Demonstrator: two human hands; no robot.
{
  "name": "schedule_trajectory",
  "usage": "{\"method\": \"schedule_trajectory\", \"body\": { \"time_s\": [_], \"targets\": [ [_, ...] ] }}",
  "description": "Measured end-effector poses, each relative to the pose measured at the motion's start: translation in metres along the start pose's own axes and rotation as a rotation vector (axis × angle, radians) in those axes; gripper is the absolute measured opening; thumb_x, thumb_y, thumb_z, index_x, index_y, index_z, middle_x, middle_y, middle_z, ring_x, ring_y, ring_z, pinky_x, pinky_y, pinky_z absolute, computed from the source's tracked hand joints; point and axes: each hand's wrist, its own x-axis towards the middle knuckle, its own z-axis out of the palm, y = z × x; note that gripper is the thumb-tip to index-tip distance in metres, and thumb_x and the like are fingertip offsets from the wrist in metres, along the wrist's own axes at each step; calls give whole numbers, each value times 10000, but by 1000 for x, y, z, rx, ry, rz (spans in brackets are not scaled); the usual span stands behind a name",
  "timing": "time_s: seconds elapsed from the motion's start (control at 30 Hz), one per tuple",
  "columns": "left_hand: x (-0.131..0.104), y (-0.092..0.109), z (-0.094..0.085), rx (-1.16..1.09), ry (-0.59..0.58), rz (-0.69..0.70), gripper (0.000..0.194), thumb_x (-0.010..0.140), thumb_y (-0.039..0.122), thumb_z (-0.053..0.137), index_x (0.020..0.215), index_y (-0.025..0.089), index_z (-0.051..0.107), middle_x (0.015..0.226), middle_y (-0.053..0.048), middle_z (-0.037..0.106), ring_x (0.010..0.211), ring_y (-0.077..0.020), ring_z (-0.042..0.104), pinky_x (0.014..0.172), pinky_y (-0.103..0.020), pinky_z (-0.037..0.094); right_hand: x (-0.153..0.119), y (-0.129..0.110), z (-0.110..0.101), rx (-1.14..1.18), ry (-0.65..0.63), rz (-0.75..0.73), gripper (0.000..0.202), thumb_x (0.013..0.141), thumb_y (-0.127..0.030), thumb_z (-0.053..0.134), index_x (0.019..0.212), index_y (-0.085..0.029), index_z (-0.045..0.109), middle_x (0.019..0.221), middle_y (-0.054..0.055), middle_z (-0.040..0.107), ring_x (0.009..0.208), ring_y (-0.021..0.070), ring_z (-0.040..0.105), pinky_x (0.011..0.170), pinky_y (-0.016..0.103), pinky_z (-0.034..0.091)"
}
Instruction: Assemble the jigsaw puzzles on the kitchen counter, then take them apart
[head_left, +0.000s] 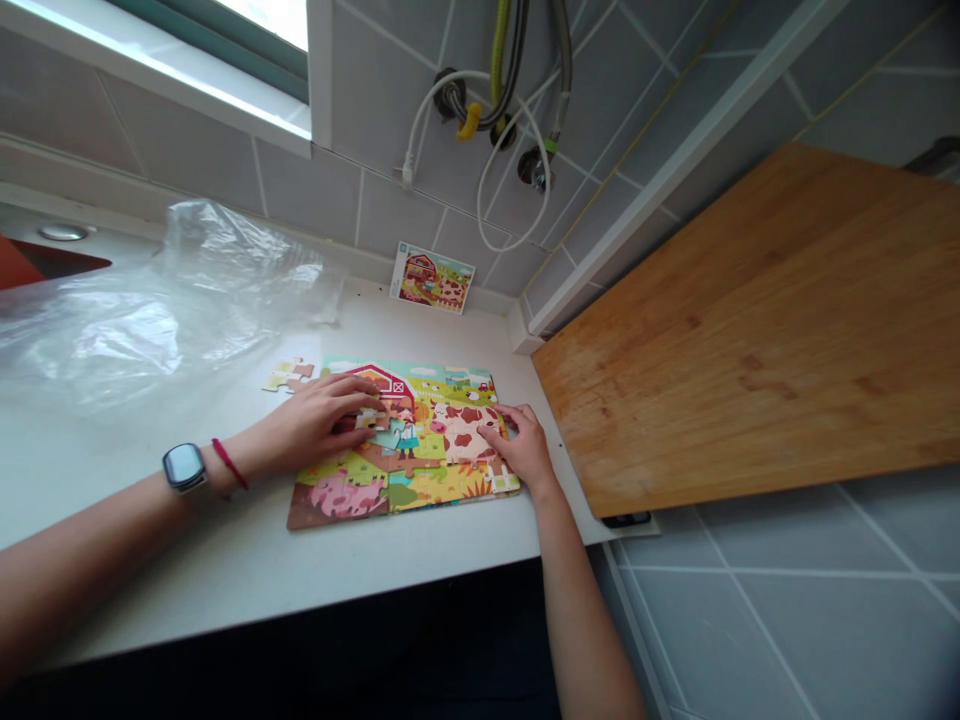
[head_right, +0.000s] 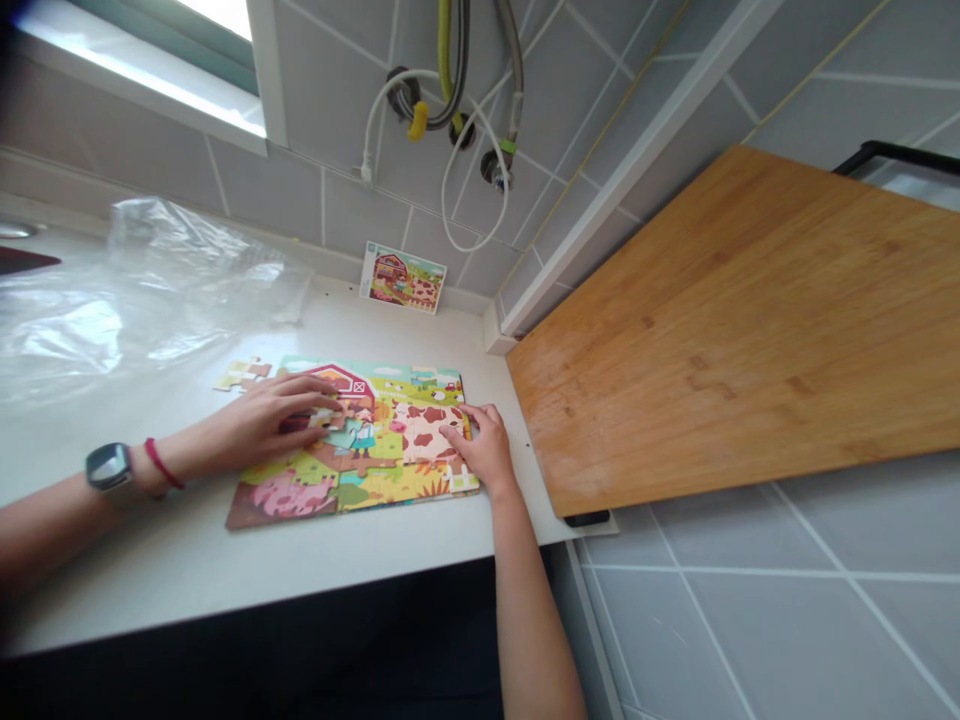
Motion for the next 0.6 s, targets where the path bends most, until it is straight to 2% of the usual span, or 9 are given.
{"method": "schedule_trajectory", "body": {
  "time_s": [0.1, 0.2, 0.3, 0.43, 0.6],
  "targets": [
    [0, 1, 0, 2, -1, -2, 346, 994, 489, 592, 1233, 299, 754, 1358, -87, 690, 1265, -313, 628, 1081, -507, 526, 0, 3, 2, -5, 32, -17, 485, 791, -488, 846, 1207, -248, 779, 1120, 79, 631, 1051, 261, 666, 1001, 422, 566],
    [0, 2, -1, -11, 5, -5, 344, 1003, 487, 582, 1227, 291, 755, 1354, -89, 691, 1267, -314, 626, 1091, -512, 516, 0, 6, 3, -2, 52, -72, 471, 799, -472, 850, 1217, -261, 794, 1268, 103, 604, 1181, 277, 631, 1103, 446, 518],
    [0, 3, -3, -28, -7, -8, 362, 1003, 539, 592, 1223, 304, 758, 1356, -80, 692, 1278, -313, 619, 1104, -507, 506, 0, 8, 4, 3, 45, -117, 320, 882, -433, 785, 1159, -278, 828, 1392, 109, 580, 1232, 281, 605, 1131, 471, 504],
    [-1, 3, -4, -12, -37, 1, 458, 938, 624, 668, 1269, 317, 741, 1392, -83, 671, 1319, -338, 591, 1110, -526, 496, 0, 10, 6, -33, 63, -153, 227, 941, -362, 721, 1125, -307, 843, 1373, 107, 620, 1262, 293, 584, 1140, 506, 496],
    [-1, 2, -3, 25, -43, 11, 429, 961, 585, 654, 1293, 323, 724, 1411, -82, 656, 1328, -339, 581, 1108, -540, 490, 0, 8, 8, -48, 54, -166, 233, 938, -354, 710, 1119, -297, 845, 1388, 119, 616, 1292, 306, 571, 1151, 516, 478]
  ]
}}
